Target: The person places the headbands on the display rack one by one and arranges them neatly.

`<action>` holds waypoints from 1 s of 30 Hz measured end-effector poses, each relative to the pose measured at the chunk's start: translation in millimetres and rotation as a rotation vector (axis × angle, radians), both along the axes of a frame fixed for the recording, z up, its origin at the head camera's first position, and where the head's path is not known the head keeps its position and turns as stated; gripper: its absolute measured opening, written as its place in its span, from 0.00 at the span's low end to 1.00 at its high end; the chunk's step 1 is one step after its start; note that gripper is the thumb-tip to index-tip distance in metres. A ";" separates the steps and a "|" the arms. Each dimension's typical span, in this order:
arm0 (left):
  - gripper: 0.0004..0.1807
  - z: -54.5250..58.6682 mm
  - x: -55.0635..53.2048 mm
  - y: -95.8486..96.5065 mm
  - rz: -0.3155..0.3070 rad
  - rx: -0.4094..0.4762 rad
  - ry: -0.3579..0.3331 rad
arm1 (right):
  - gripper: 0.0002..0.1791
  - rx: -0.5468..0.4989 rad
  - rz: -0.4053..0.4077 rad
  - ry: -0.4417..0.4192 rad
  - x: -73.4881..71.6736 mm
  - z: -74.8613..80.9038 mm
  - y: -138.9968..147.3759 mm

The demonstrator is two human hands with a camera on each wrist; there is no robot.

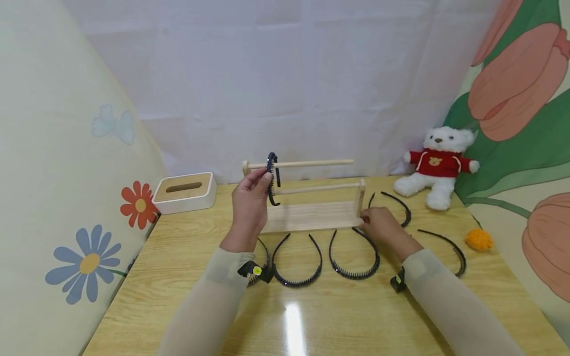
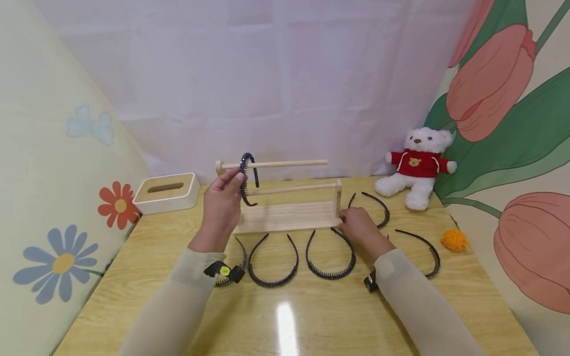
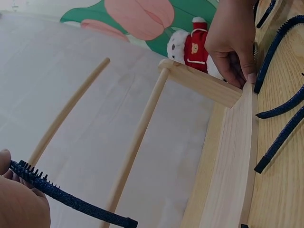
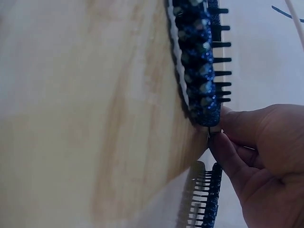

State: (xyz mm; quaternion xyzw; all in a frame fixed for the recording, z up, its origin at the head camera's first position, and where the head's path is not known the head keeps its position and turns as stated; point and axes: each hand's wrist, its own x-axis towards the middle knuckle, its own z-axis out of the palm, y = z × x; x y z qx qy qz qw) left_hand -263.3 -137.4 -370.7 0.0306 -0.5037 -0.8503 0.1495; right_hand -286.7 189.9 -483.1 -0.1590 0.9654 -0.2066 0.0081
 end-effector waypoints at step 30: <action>0.07 0.6 6.1 -4.2 -0.027 -0.029 -0.005 | 0.07 0.005 0.008 0.005 1.4 0.7 -1.8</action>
